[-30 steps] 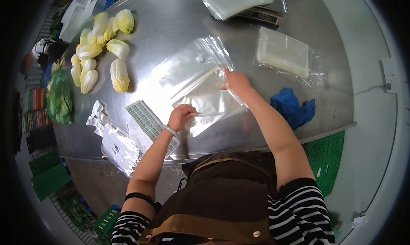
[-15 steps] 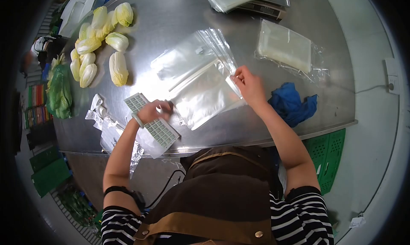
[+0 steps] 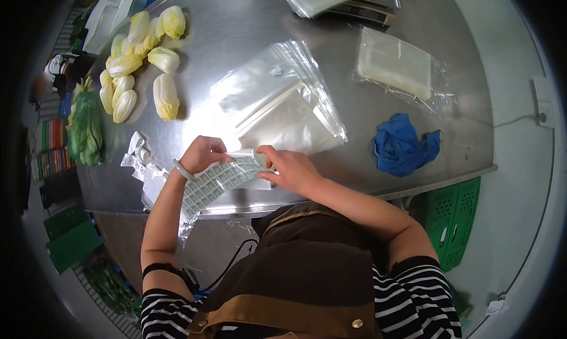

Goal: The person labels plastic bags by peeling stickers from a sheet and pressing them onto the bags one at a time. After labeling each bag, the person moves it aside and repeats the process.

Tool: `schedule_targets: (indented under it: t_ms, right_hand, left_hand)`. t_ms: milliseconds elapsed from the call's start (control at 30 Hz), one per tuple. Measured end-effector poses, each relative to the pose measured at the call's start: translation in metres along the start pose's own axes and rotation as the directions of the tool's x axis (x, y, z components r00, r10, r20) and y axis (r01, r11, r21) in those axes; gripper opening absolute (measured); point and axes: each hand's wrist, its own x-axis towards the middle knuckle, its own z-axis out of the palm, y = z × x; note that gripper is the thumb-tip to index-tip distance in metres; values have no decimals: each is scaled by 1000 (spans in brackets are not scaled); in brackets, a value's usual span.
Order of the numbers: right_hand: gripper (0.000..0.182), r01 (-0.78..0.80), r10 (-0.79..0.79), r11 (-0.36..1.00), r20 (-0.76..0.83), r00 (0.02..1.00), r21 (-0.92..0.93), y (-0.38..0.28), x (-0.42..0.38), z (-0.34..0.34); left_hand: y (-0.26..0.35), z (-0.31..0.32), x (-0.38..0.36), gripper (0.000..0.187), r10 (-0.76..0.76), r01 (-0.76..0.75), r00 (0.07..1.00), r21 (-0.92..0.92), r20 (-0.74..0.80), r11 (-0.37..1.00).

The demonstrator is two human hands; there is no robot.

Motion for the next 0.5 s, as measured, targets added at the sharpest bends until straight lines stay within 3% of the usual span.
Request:
schedule_targets:
  t_ms: [100, 233, 300, 400, 433, 500]
  right_hand:
    - [53, -31, 36, 997, -71, 997, 76, -7, 8, -3]
    - [53, 9, 56, 959, -219, 974, 284, -18, 9, -15]
    - [53, 45, 8, 957, -181, 983, 287, -21, 8, -23]
    - [44, 41, -18, 976, -111, 994, 214, -20, 9, -30]
    - [41, 33, -19, 984, -86, 996, 176, -19, 10, -32]
    - [30, 1, 15, 995, -173, 985, 95, -13, 9, -36]
  left_hand:
    - [23, -3, -7, 22, 24, -25, 1000, -84, -14, 996]
    - [40, 1, -11, 20, 27, -27, 1000, -46, -13, 999]
    - [43, 6, -11, 21, 57, -58, 998, -81, -8, 995]
    - [44, 19, -7, 19, 295, -298, 952, -21, -80, 954]
    - [48, 21, -6, 21, 306, -305, 949, 25, -71, 952]
    - [53, 28, -2, 26, 369, -376, 907, 2, -202, 926]
